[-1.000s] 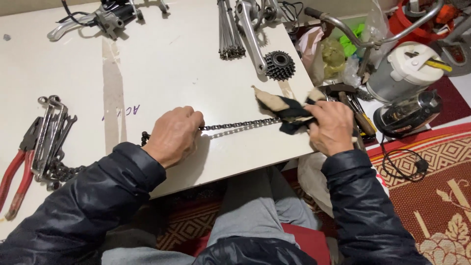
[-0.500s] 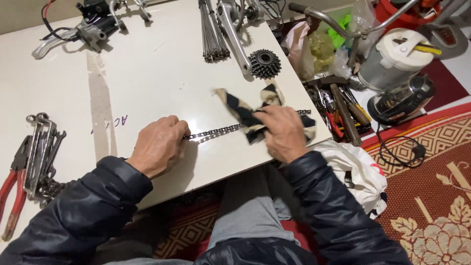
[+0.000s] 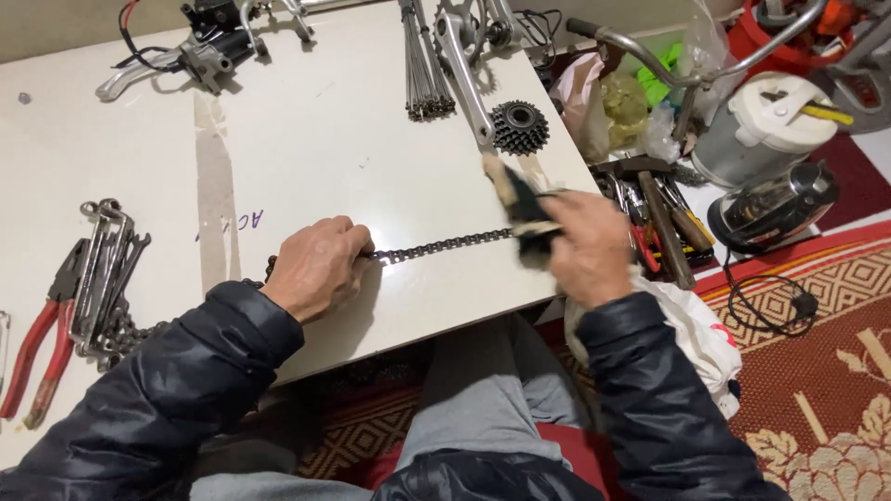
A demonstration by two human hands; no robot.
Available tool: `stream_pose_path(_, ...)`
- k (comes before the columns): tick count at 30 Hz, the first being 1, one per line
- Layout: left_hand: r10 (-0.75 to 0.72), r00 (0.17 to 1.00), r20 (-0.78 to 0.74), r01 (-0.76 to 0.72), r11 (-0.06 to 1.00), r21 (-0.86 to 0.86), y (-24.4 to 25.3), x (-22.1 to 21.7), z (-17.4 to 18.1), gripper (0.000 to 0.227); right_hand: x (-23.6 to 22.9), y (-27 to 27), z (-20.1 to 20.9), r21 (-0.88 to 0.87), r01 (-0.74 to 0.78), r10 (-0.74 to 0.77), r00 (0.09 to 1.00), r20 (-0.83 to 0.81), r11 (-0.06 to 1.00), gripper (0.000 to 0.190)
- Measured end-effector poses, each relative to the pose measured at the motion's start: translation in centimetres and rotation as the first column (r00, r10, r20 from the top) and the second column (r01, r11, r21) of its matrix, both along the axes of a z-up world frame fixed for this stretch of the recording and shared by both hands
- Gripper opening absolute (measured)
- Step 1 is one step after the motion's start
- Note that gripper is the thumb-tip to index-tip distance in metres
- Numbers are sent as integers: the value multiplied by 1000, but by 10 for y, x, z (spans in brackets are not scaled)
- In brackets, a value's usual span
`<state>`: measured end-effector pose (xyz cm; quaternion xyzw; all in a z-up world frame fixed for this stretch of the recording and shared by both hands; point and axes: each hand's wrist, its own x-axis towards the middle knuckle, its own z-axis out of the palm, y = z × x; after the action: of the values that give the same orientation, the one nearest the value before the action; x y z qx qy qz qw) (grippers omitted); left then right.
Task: Cleaning a bicycle chain by wiping it link by link with a cloth on a workbench.
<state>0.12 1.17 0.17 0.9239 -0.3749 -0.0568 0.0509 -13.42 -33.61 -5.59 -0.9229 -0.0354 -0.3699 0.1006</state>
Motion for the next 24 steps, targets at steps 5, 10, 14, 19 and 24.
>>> stream_pose_path(5,-38,998,52,36,999,29,3,-1,4,10,-3,10,-9,-27,2,-7,986,-166,1000,55)
stream_pose_path(10,-32,999,29,32,999,0,5,0,3,11,-20,-60,-44,-156,206,-235,950,-205,966,50)
stream_pose_path(14,28,999,-28,-29,998,-47,4,-6,6,13,-22,-56,-35,-198,271,-315,919,-237,942,52)
stream_pose_path(19,87,992,-87,-97,989,-110,4,5,-9,16,-11,-65,-37,-199,254,-305,906,-292,946,59)
stream_pose_path(24,214,878,-429,-284,953,-104,-1,-5,13,25,-3,-79,-23,-80,230,-242,874,-422,970,51)
